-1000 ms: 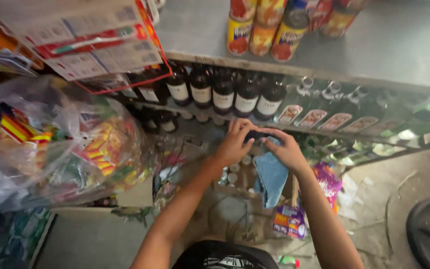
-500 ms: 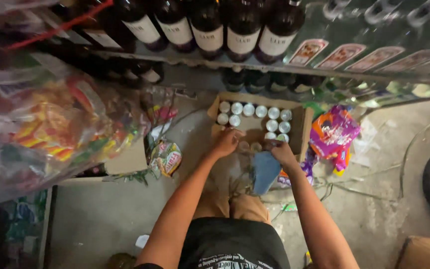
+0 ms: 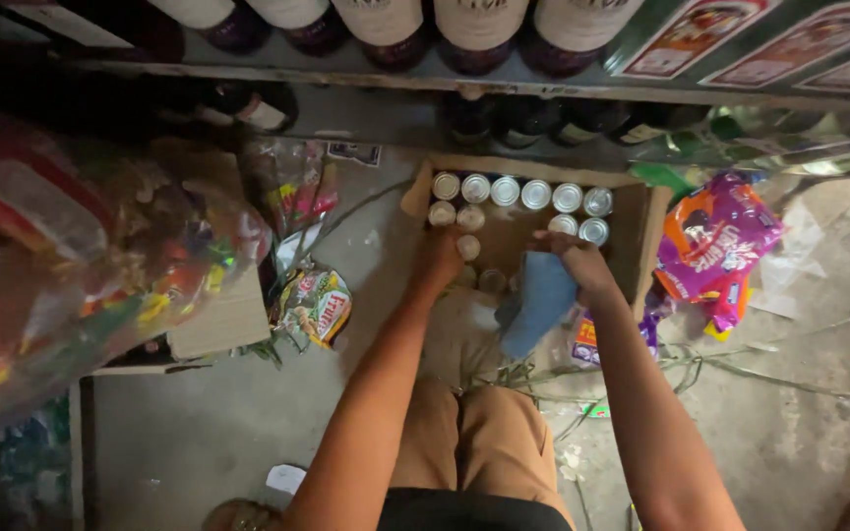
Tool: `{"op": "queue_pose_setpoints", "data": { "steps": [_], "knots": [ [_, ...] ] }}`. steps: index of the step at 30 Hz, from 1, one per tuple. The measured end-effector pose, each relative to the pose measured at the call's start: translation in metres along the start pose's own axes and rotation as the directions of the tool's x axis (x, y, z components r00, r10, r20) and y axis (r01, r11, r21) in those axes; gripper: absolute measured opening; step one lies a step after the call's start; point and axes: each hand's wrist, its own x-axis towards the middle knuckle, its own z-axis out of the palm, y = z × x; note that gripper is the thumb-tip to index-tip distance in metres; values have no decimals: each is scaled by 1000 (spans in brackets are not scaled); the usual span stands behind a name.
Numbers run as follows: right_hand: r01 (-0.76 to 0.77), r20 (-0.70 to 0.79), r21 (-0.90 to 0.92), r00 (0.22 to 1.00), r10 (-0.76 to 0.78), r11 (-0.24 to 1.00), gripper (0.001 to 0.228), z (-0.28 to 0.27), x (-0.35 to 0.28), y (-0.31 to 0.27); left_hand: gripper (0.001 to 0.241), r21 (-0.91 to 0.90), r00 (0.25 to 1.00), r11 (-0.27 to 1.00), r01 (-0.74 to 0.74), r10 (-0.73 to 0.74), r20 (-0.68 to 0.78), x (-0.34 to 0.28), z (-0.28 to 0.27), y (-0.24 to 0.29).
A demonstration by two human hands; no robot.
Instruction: Wiping dust off canned food items with a cloth and organizing them in a box or on a shelf.
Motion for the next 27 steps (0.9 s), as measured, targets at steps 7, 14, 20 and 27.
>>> {"op": "queue_pose_setpoints", "data": {
  "steps": [7, 14, 20, 27],
  "knots": [
    [-190, -50, -333, 982, 184, 923, 47, -8, 69, 59, 27, 465, 993, 885, 1, -56, 104, -1, 13, -5],
    [465, 660, -181, 711, -243, 867, 68, 9, 79, 75, 32, 727, 982, 665, -173, 61, 178, -1, -5, 21],
    [143, 436, -407, 898, 54, 902, 51, 16, 65, 69, 38, 722, 965, 640, -262, 180, 190, -4, -5, 9],
    [218, 401, -521, 916, 11, 825, 42, -16, 81, 96, 35, 679, 937, 657, -327, 320, 141, -3, -7, 21]
  ]
}}
